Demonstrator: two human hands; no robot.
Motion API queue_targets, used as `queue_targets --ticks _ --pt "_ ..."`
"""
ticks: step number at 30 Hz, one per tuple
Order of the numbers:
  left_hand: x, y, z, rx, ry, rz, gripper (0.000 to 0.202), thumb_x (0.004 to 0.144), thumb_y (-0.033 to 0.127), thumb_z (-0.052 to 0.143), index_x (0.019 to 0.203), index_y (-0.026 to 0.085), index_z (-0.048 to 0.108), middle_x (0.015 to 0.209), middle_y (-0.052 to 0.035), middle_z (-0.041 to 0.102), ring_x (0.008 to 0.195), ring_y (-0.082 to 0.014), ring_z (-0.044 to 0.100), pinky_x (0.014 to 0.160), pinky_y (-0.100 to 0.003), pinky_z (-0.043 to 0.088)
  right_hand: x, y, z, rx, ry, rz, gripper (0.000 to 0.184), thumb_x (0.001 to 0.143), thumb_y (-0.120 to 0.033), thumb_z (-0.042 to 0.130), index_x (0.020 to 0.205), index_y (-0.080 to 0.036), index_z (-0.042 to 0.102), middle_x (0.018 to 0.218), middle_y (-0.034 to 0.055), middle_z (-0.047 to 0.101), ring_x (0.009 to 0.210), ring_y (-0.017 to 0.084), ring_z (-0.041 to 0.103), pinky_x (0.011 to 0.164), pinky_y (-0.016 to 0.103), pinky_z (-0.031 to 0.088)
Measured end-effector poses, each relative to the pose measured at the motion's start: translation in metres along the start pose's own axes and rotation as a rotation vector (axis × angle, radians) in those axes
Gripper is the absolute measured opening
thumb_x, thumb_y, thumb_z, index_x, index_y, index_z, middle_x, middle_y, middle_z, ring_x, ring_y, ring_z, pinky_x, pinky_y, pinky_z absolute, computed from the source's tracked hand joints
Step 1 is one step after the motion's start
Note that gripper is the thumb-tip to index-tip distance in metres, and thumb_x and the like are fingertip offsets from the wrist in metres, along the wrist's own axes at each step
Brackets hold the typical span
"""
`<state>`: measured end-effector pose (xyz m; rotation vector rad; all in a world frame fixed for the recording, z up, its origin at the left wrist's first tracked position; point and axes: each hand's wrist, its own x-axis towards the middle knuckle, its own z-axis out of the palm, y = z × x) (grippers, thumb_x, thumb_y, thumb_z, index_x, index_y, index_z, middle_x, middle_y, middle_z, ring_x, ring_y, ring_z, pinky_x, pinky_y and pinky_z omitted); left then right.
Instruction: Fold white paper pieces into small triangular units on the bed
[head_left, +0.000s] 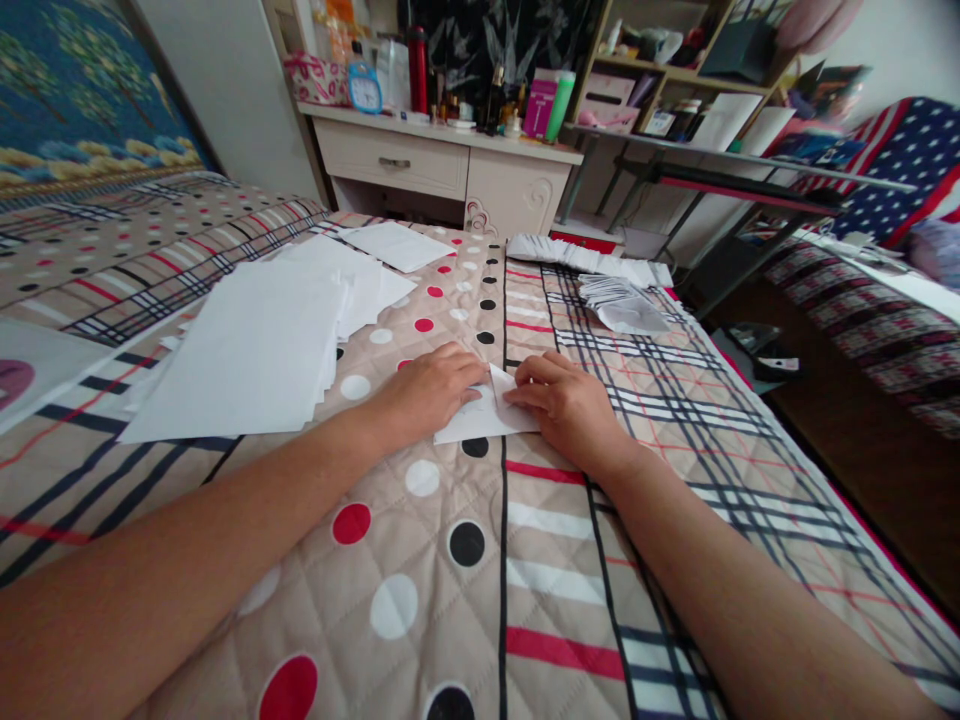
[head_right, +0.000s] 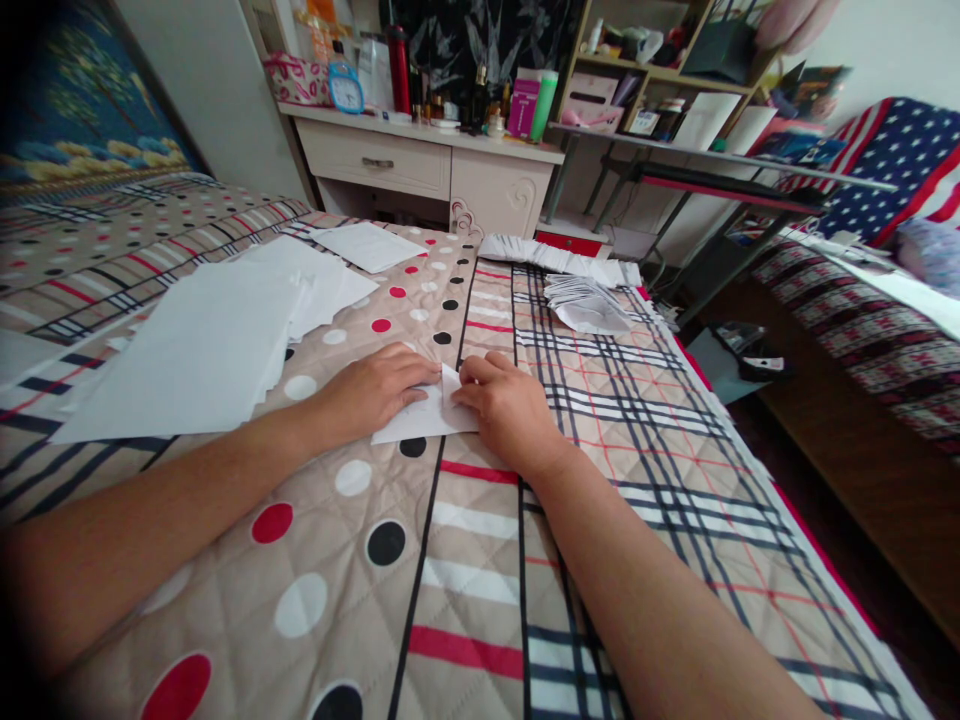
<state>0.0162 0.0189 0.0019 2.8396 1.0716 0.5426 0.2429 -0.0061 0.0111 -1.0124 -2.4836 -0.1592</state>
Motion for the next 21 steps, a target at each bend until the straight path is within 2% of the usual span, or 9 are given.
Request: queue_targets --ticks 8,13,15,17,21 --pt "0.0001 -0.0007 0.0002 0.007 0.012 0.001 0.019 0.097 0.017 0.058 0.113 0.013 0.067 0.118 -0.0059 0.066 0.111 -0.0242 0.055 0.098 -0.039 0.049 -0.0008 -0.0007 -0.0022 -0.039 -0.001 -0.023 0.03 0.086 -0.001 0.057 0.089 -0.022 0.079 0.097 0.0014 0.063 0.091 0.016 0.053 0.07 0.027 0.037" --pt "-0.0021 0.0031 -0.0016 0.022 0.016 -0.041 0.023 0.095 0.017 0.062 0.118 0.014 0.064 0.114 -0.0059 0.066 0.111 -0.0231 0.056 0.097 -0.037 0.049 0.0022 -0.0048 -0.0047 -0.073 -0.06 -0.014 0.029 0.086 -0.003 0.058 0.09 -0.023 0.079 0.097 0.001 0.063 0.09 0.016 0.051 0.068 0.028 0.034" --pt "-0.003 0.0048 -0.0027 0.042 0.037 -0.072 0.031 0.095 0.017 0.063 0.126 0.017 0.061 0.114 -0.006 0.065 0.109 -0.0221 0.057 0.093 -0.034 0.05 0.0026 -0.0056 -0.0051 -0.085 -0.078 -0.009 0.027 0.087 -0.005 0.059 0.091 -0.023 0.079 0.098 0.0011 0.064 0.091 0.017 0.051 0.069 0.029 0.033" --pt "-0.0036 0.0051 -0.0034 0.061 0.04 -0.048 0.034 0.097 0.018 0.06 0.131 0.02 0.06 0.116 -0.0047 0.066 0.109 -0.0215 0.057 0.091 -0.033 0.051 0.0023 -0.0055 -0.0048 -0.092 -0.085 -0.008 0.025 0.089 -0.007 0.059 0.091 -0.022 0.079 0.099 0.0012 0.064 0.092 0.017 0.051 0.07 0.029 0.034" --pt "-0.0048 0.0012 -0.0024 0.071 0.0 0.023 0.031 0.1 0.017 0.052 0.121 0.031 0.07 0.125 0.0013 0.065 0.114 -0.0222 0.055 0.092 -0.035 0.05 0.0012 -0.0045 -0.0032 -0.089 -0.074 -0.006 0.025 0.091 -0.008 0.058 0.091 -0.022 0.078 0.098 0.0013 0.063 0.09 0.017 0.05 0.069 0.029 0.033"
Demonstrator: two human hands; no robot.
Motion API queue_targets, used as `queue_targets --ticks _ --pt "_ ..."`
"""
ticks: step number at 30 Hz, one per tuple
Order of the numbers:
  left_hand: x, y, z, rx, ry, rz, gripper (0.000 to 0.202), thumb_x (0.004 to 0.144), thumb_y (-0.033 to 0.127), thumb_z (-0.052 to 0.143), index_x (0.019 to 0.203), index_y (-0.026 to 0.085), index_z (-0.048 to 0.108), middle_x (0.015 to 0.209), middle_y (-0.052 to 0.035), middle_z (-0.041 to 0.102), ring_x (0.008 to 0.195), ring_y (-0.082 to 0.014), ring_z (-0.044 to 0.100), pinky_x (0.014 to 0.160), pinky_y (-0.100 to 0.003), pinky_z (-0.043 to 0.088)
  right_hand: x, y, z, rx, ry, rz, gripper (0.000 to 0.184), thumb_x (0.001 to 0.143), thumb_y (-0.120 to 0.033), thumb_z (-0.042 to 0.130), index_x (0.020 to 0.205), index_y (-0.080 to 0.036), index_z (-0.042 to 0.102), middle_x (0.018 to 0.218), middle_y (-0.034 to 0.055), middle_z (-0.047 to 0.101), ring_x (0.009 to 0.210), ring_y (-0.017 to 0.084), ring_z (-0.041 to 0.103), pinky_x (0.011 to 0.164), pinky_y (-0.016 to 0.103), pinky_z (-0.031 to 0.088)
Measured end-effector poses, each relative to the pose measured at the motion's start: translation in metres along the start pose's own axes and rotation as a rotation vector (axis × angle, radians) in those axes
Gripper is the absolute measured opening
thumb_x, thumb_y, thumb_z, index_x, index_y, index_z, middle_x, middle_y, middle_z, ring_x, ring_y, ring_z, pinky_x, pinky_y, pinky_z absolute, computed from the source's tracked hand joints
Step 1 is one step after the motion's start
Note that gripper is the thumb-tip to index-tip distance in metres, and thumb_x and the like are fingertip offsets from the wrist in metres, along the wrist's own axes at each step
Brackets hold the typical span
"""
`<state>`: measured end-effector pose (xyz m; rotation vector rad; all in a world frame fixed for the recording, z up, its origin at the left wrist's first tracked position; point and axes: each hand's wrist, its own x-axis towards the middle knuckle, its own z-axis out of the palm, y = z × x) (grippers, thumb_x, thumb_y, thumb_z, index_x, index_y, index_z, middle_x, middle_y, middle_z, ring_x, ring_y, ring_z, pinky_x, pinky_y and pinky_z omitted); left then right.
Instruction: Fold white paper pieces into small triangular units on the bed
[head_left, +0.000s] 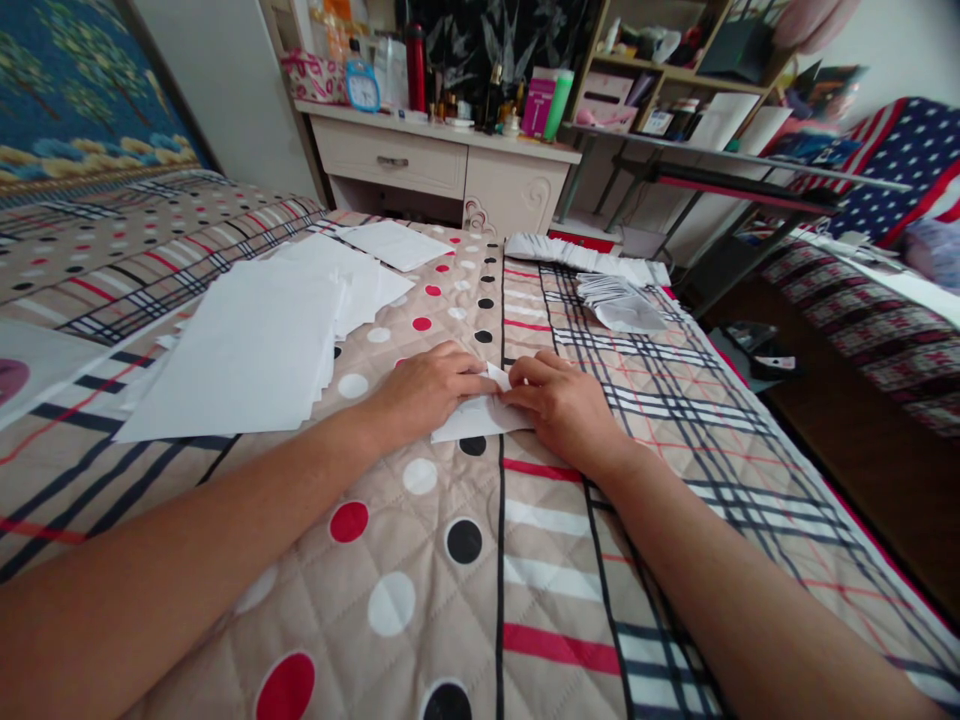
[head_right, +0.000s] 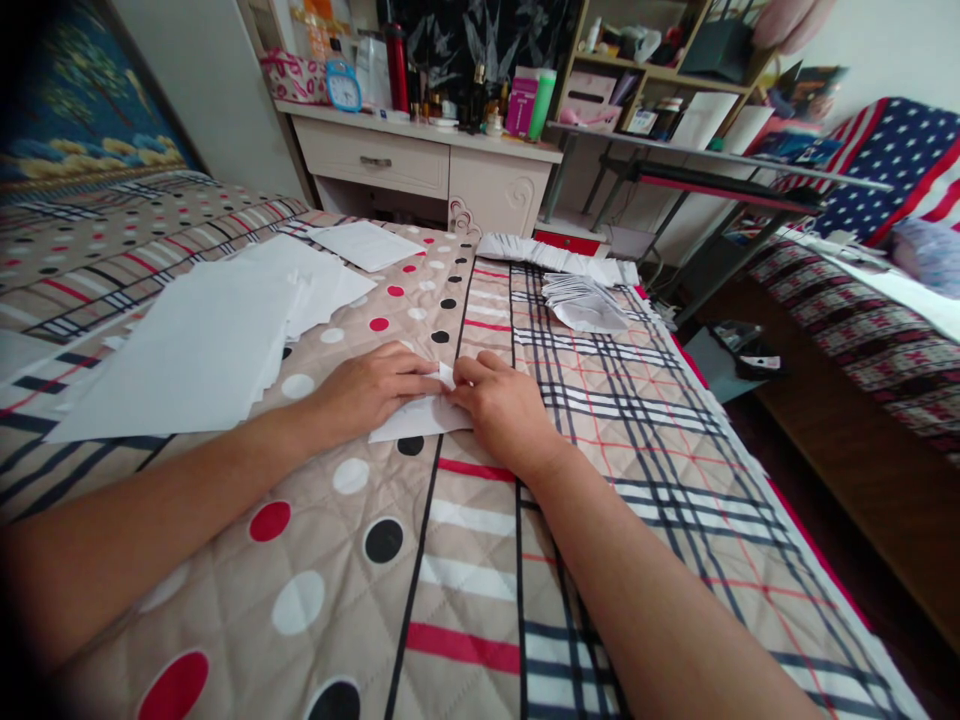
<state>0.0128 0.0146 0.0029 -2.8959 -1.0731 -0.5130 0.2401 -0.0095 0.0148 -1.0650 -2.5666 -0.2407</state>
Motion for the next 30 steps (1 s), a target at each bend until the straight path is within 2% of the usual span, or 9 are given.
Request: queue_targets --ticks 6,13,17,20,22,24,26,30 --pt "-0.002 -0.007 0.002 -0.037 -0.03 -0.029 0.044 0.094 0.009 0.056 0.119 0.041 0.072 0.128 0.0037 0.063 0.114 -0.0231 0.053 0.094 -0.037 0.051 0.0 0.0 0.0 0.023 0.016 -0.01 0.027 0.087 -0.005 0.058 0.09 -0.023 0.079 0.097 0.002 0.063 0.09 0.016 0.052 0.069 0.028 0.033" --pt "0.0 -0.007 -0.003 -0.035 -0.085 -0.013 0.051 0.091 0.005 0.054 0.121 0.043 0.07 0.134 0.0052 0.06 0.112 -0.0248 0.052 0.096 -0.041 0.052 0.001 0.002 -0.002 0.07 0.004 -0.019 0.028 0.089 -0.006 0.055 0.089 -0.022 0.079 0.095 0.0031 0.063 0.089 0.016 0.053 0.071 0.028 0.036" --pt "-0.001 0.0 -0.008 0.008 -0.128 -0.034 0.05 0.093 0.008 0.051 0.122 0.044 0.069 0.137 0.0051 0.058 0.115 -0.0268 0.052 0.091 -0.042 0.054 0.0 0.003 -0.002 0.166 -0.012 0.018 0.029 0.085 -0.006 0.053 0.091 -0.019 0.078 0.096 0.0047 0.063 0.092 0.016 0.055 0.074 0.026 0.038" --pt "-0.002 0.003 -0.011 0.035 -0.149 -0.034 0.054 0.091 0.005 0.05 0.125 0.043 0.068 0.137 0.0033 0.058 0.119 -0.0275 0.051 0.093 -0.044 0.054 -0.002 0.008 -0.001 0.46 0.008 0.161 0.026 0.076 -0.007 0.054 0.084 -0.016 0.077 0.092 0.0042 0.064 0.085 0.012 0.057 0.072 0.024 0.039" --pt "-0.002 0.004 -0.012 0.037 -0.148 -0.035 0.056 0.089 0.003 0.049 0.125 0.042 0.068 0.136 0.0031 0.058 0.12 -0.0267 0.051 0.095 -0.043 0.054 -0.004 0.014 0.001 0.724 0.065 0.379 0.021 0.073 -0.013 0.056 0.08 -0.013 0.076 0.088 0.0043 0.064 0.079 0.011 0.057 0.07 0.022 0.04" --pt "-0.002 0.003 -0.011 0.027 -0.144 -0.036 0.056 0.089 0.003 0.049 0.124 0.042 0.069 0.136 0.0032 0.059 0.12 -0.0259 0.051 0.096 -0.042 0.053 -0.005 0.022 0.001 0.903 0.112 0.613 0.022 0.075 -0.024 0.059 0.084 -0.01 0.073 0.081 0.0051 0.064 0.071 0.011 0.055 0.065 0.022 0.039" --pt "-0.002 0.002 -0.01 0.019 -0.14 -0.032 0.056 0.09 0.003 0.048 0.123 0.042 0.069 0.136 0.0031 0.059 0.12 -0.0254 0.051 0.097 -0.042 0.053 -0.005 0.027 -0.001 0.964 0.104 0.731 0.033 0.078 -0.038 0.061 0.086 -0.008 0.071 0.073 0.0049 0.062 0.063 0.01 0.051 0.059 0.022 0.036" --pt "-0.002 0.002 -0.009 0.014 -0.13 -0.015 0.057 0.088 0.001 0.049 0.123 0.04 0.07 0.134 0.0009 0.059 0.12 -0.0255 0.051 0.098 -0.042 0.052 -0.003 0.029 -0.009 0.879 -0.04 0.74 0.049 0.078 -0.056 0.066 0.076 -0.007 0.069 0.066 0.0035 0.058 0.06 0.008 0.046 0.055 0.022 0.031"
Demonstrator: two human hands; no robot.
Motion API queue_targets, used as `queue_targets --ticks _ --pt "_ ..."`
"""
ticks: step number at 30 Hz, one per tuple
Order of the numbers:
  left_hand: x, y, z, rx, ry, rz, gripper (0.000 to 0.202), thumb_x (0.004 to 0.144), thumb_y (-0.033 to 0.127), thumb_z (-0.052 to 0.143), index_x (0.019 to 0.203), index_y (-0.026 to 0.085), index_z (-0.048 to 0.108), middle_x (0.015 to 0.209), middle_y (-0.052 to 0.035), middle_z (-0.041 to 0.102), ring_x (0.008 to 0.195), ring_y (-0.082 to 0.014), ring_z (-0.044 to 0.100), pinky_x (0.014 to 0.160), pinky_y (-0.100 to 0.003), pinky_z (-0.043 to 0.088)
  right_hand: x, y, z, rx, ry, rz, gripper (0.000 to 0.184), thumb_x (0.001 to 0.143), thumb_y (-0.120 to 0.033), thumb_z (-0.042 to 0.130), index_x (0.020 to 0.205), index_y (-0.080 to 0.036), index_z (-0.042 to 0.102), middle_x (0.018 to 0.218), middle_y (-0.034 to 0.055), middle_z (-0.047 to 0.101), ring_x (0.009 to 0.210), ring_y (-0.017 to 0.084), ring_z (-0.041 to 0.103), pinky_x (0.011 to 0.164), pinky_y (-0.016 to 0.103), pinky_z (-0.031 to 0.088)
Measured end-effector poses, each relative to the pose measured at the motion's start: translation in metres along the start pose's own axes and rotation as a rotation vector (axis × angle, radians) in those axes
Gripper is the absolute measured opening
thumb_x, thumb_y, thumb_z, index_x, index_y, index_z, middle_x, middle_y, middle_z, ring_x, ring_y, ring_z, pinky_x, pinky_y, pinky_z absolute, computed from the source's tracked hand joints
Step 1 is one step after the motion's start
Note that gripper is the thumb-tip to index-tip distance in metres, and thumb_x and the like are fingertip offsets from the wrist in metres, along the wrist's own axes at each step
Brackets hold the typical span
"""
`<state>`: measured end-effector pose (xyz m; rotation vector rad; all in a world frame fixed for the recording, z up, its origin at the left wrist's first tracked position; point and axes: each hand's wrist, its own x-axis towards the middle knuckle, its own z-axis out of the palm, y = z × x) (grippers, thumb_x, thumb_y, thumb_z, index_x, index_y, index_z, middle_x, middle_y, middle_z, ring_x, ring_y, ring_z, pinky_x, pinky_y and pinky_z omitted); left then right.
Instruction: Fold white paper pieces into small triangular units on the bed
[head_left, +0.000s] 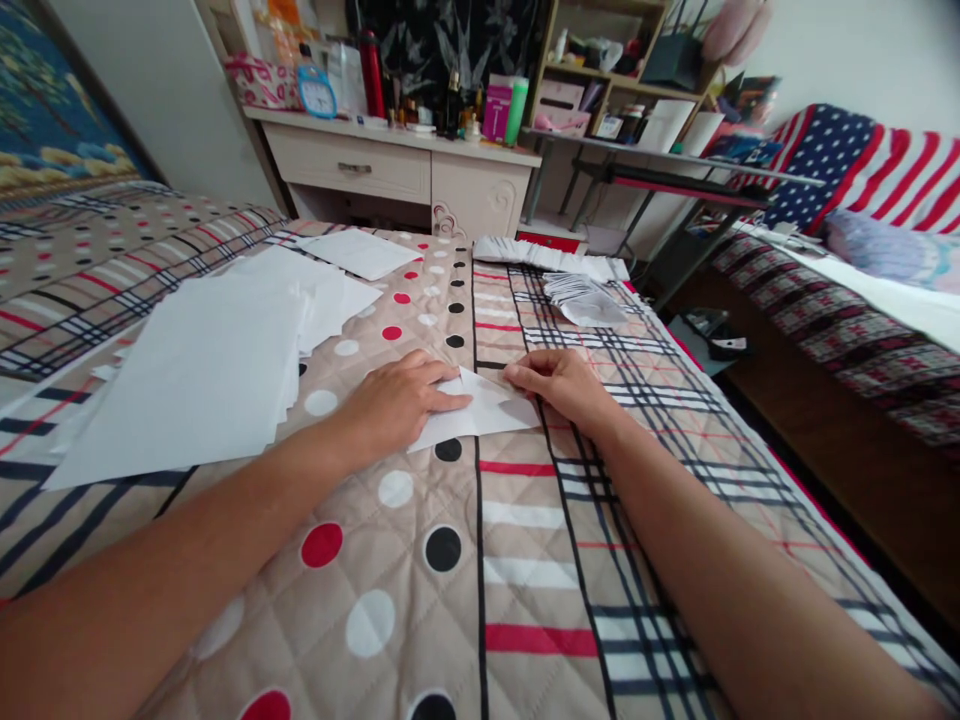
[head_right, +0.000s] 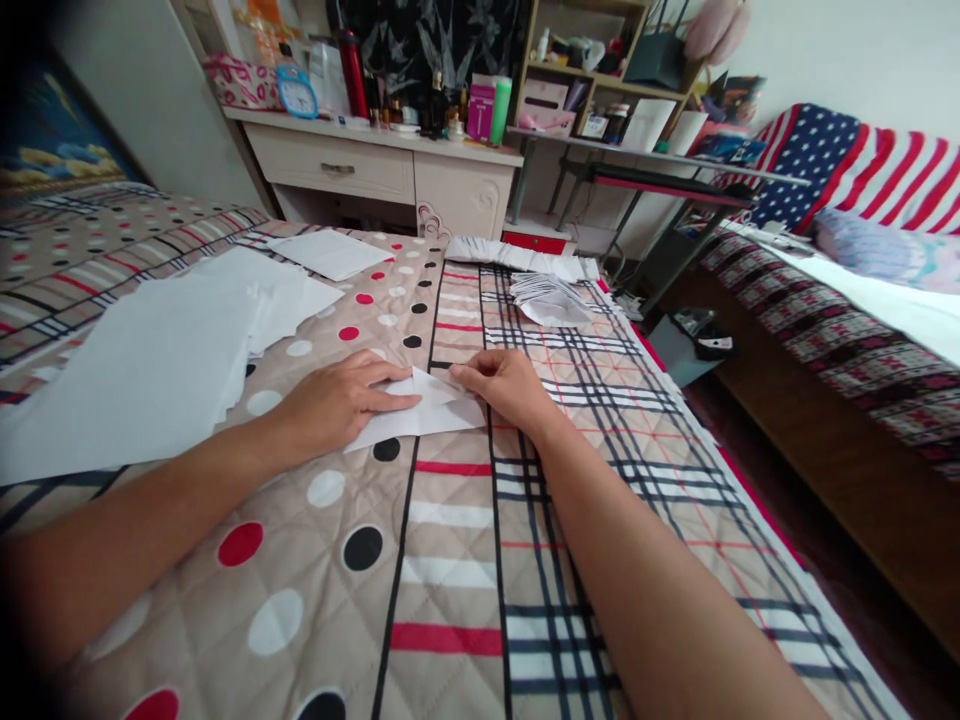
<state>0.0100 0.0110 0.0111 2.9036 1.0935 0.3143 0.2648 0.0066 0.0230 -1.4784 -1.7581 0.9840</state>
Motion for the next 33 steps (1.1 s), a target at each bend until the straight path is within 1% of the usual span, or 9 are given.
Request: queue_targets --ticks 2,4,9,13,19,22,25,28,33 --pt "0.0 0.0 0.0 -0.003 0.002 0.006 0.057 0.088 0.001 0.049 0.124 0.04 0.07 0.135 0.0003 0.059 0.12 -0.0258 0.051 0.099 -0.043 0.052 -0.001 -0.004 0.0 -0.089 -0.02 0.02 0.051 0.079 -0.059 0.065 0.076 -0.008 0.07 0.067 0.0031 0.058 0.061 0.008 0.045 0.055 0.022 0.03" --pt "0.0 0.001 -0.001 0.0 -0.004 0.005 0.058 0.088 0.001 0.048 0.124 0.04 0.069 0.135 0.0003 0.059 0.12 -0.0262 0.051 0.098 -0.044 0.053 0.0 -0.005 0.002 -0.154 -0.021 0.032 0.049 0.079 -0.058 0.067 0.077 -0.009 0.071 0.068 0.0026 0.059 0.062 0.008 0.045 0.055 0.022 0.03" --pt "0.0 0.001 -0.002 0.01 -0.003 0.008 0.058 0.086 -0.001 0.049 0.123 0.039 0.07 0.133 -0.0006 0.06 0.119 -0.0265 0.052 0.098 -0.045 0.053 0.006 0.0 0.003 -0.17 -0.078 0.039 0.028 0.075 -0.038 0.076 0.084 -0.012 0.072 0.073 0.0007 0.062 0.064 0.008 0.051 0.058 0.02 0.035" --pt "-0.001 -0.001 0.0 0.008 0.017 0.016 0.058 0.086 -0.001 0.05 0.122 0.04 0.071 0.132 -0.0001 0.06 0.119 -0.026 0.053 0.098 -0.044 0.053 0.008 -0.002 0.002 -0.193 -0.103 0.107 0.022 0.077 -0.033 0.076 0.082 -0.012 0.072 0.072 0.0008 0.063 0.061 0.007 0.05 0.055 0.02 0.033" --pt "0.0 0.0 0.0 -0.011 0.006 0.002 0.059 0.085 -0.001 0.049 0.122 0.04 0.071 0.133 -0.0004 0.06 0.121 -0.0257 0.052 0.097 -0.043 0.054 0.005 -0.015 0.0 -0.257 -0.093 0.194 0.023 0.079 -0.035 0.074 0.08 -0.011 0.075 0.062 0.0009 0.059 0.051 0.006 0.042 0.051 0.022 0.027" --pt "0.001 -0.001 0.0 -0.031 0.006 -0.001 0.059 0.085 -0.001 0.048 0.121 0.039 0.071 0.132 -0.0008 0.06 0.12 -0.0256 0.052 0.098 -0.043 0.054 0.004 -0.018 0.0 -0.269 -0.091 0.209 0.026 0.078 -0.037 0.074 0.075 -0.011 0.073 0.058 0.0009 0.055 0.05 0.006 0.04 0.05 0.023 0.025" --pt "0.001 -0.005 0.002 -0.058 0.033 0.018 0.058 0.085 -0.002 0.048 0.12 0.038 0.072 0.131 -0.0007 0.061 0.119 -0.0248 0.052 0.099 -0.043 0.053 0.004 -0.018 0.0 -0.255 -0.116 0.23 0.027 0.076 -0.037 0.076 0.07 -0.011 0.07 0.055 -0.0001 0.052 0.049 0.006 0.039 0.049 0.022 0.025" --pt "0.002 -0.008 0.003 -0.073 0.05 0.042 0.058 0.085 -0.002 0.049 0.119 0.039 0.072 0.134 0.0002 0.06 0.118 -0.0236 0.051 0.1 -0.042 0.052 0.004 -0.019 -0.001 -0.233 -0.143 0.255 0.025 0.076 -0.033 0.076 0.068 -0.011 0.067 0.054 -0.0012 0.051 0.047 0.006 0.039 0.048 0.022 0.026" --pt "0.004 -0.006 0.003 -0.079 0.034 0.046 0.063 0.083 -0.004 0.048 0.119 0.042 0.071 0.138 0.0018 0.057 0.121 -0.0238 0.05 0.101 -0.042 0.051 0.003 -0.024 -0.001 -0.246 -0.183 0.292 0.018 0.076 -0.022 0.073 0.066 -0.012 0.063 0.055 -0.0017 0.051 0.046 0.006 0.041 0.047 0.022 0.029"
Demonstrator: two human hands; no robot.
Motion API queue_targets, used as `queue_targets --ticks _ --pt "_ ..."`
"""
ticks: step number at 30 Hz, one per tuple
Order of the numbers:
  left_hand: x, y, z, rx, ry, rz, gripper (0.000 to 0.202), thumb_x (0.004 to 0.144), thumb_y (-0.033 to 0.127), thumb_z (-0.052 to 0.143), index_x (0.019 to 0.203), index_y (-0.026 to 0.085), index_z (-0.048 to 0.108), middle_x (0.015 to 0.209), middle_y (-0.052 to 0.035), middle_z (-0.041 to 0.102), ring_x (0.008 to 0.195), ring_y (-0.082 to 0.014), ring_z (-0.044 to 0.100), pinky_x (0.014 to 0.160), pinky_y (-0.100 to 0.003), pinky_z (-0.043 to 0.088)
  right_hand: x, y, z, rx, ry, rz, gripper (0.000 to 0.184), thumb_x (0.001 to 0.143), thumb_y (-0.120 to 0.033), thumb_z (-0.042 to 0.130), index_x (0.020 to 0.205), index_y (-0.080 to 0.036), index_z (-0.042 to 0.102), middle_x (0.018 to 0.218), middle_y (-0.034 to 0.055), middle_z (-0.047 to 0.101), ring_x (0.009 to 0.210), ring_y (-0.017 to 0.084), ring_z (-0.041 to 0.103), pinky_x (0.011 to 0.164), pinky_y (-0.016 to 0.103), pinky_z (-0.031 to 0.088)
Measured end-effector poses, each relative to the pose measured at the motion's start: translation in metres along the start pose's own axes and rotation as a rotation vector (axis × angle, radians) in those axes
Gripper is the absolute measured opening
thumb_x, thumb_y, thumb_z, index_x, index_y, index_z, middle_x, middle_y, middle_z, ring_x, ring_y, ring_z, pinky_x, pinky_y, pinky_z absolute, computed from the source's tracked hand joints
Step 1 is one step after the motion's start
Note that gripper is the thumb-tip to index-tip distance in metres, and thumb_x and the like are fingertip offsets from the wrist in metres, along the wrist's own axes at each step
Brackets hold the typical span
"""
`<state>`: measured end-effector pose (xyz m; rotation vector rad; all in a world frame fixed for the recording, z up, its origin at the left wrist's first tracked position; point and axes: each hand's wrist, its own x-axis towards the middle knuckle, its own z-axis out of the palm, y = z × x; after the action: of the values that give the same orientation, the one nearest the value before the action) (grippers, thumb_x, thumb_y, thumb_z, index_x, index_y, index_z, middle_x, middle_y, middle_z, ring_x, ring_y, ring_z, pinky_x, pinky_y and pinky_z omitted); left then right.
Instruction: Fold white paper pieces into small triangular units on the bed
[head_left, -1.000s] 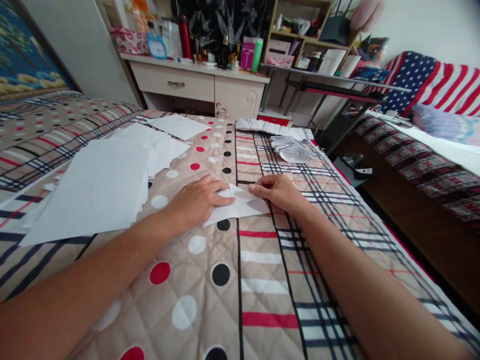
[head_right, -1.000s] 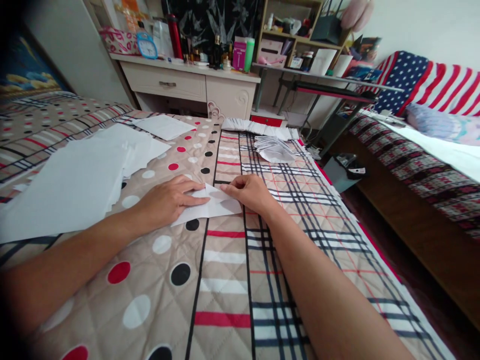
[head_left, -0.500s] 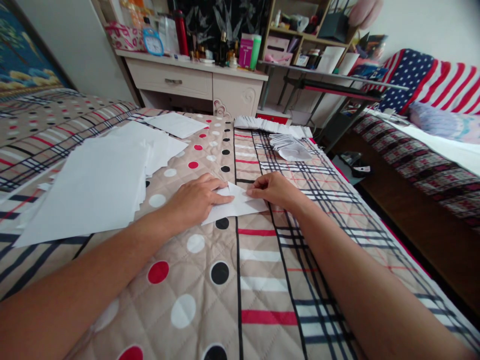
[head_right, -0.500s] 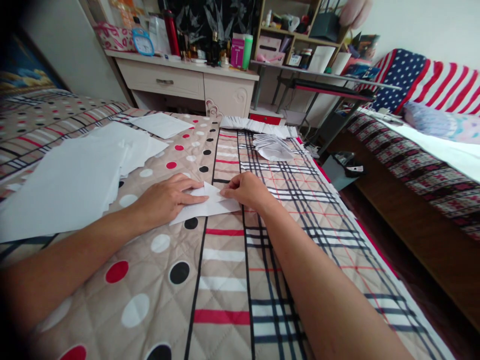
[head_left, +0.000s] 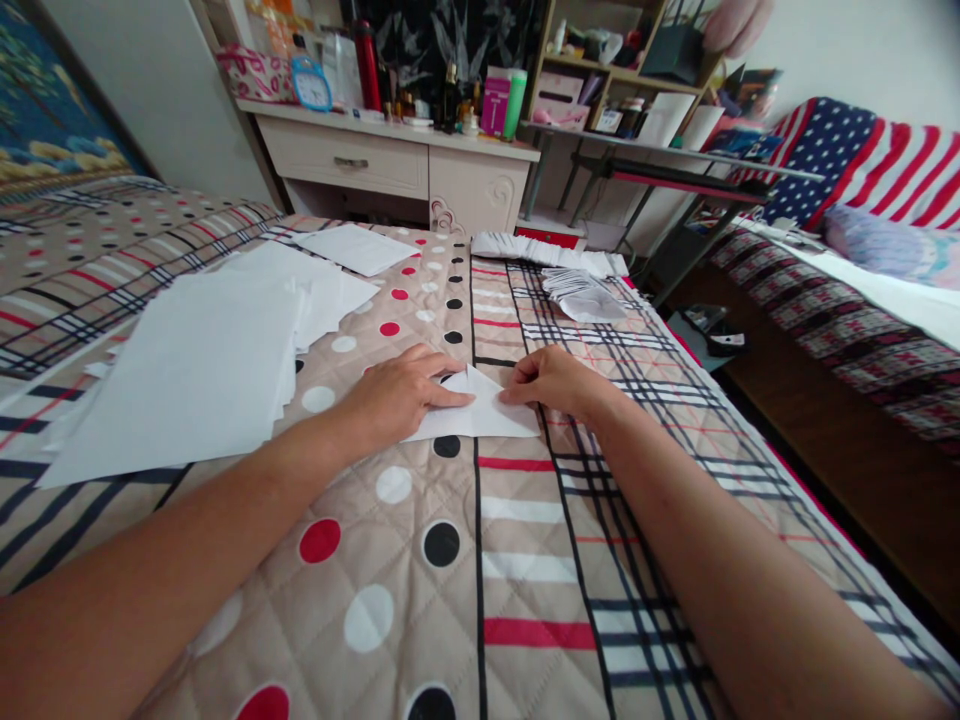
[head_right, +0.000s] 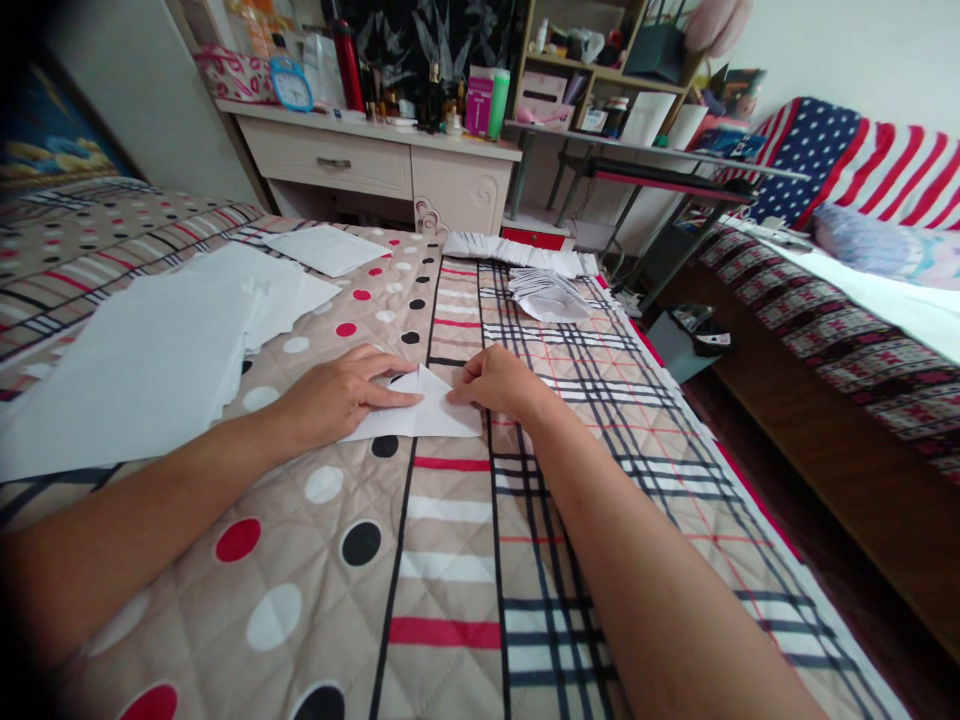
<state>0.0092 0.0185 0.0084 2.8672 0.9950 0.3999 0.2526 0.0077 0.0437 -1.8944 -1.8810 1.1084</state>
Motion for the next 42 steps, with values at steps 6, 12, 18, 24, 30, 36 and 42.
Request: queue_targets --ticks 6,12,18,24,30,36,42 --pt "0.002 0.001 0.002 -0.014 0.011 0.033 0.06 0.083 -0.005 0.048 0.118 0.036 0.073 0.137 -0.0023 0.058 0.123 -0.0241 0.051 0.105 -0.043 0.048 0.001 -0.004 0.008 -0.157 0.157 -0.006 0.019 0.075 -0.031 0.075 0.068 -0.014 0.071 0.061 0.0009 0.057 0.053 0.008 0.043 0.052 0.024 0.027" --pt "0.0 0.001 0.003 -0.117 0.05 0.006 0.063 0.081 -0.006 0.046 0.115 0.04 0.074 0.136 -0.0007 0.055 0.12 -0.021 0.053 0.105 -0.041 0.049 0.0 -0.004 0.019 -0.197 0.249 -0.067 0.02 0.08 -0.035 0.073 0.075 -0.016 0.072 0.07 -0.0001 0.061 0.062 0.009 0.046 0.057 0.024 0.027" --pt "0.003 0.014 0.005 -0.289 0.174 -0.225 0.026 0.085 0.017 0.065 0.096 0.035 0.08 0.139 0.0007 0.051 0.105 -0.018 0.059 0.098 -0.039 0.052 -0.002 0.002 0.027 -0.1 0.3 -0.074 0.023 0.081 -0.038 0.071 0.078 -0.015 0.072 0.065 -0.0014 0.058 0.058 0.008 0.043 0.055 0.023 0.027" --pt "0.015 0.019 0.013 -0.39 0.243 -0.376 0.005 0.079 0.03 0.082 0.077 0.027 0.079 0.118 -0.0025 0.06 0.11 -0.0227 0.06 0.096 -0.04 0.051 0.001 0.008 0.029 -0.029 0.317 -0.137 0.024 0.077 -0.037 0.071 0.074 -0.013 0.069 0.064 -0.0009 0.056 0.058 0.008 0.043 0.055 0.023 0.027" --pt "0.02 0.024 0.009 -0.402 0.266 -0.522 0.05 0.066 0.025 0.091 0.105 0.018 0.06 0.107 -0.0052 0.066 0.096 -0.0229 0.064 0.084 -0.037 0.054 0.004 0.013 0.033 0.092 0.34 -0.243 0.029 0.074 -0.04 0.069 0.071 -0.012 0.064 0.063 0.0002 0.053 0.057 0.008 0.04 0.054 0.022 0.026" --pt "0.02 0.011 0.015 -0.69 0.238 -0.559 0.051 0.066 0.027 0.087 0.11 0.018 0.063 0.091 -0.0021 0.072 0.085 -0.0217 0.067 0.071 -0.028 0.049 0.001 0.009 0.036 0.243 0.369 -0.338 0.038 0.071 -0.049 0.065 0.068 -0.011 0.061 0.064 0.0021 0.053 0.058 0.008 0.039 0.053 0.021 0.027" --pt "0.018 -0.007 0.021 -0.992 0.18 -0.481 0.04 0.065 0.047 0.077 0.081 0.011 0.069 0.075 -0.0039 0.067 0.071 -0.0196 0.063 0.057 -0.023 0.043 0.006 0.012 0.039 0.349 0.24 -0.33 0.043 0.069 -0.053 0.065 0.072 -0.01 0.061 0.066 0.0037 0.057 0.058 0.009 0.043 0.051 0.019 0.031"
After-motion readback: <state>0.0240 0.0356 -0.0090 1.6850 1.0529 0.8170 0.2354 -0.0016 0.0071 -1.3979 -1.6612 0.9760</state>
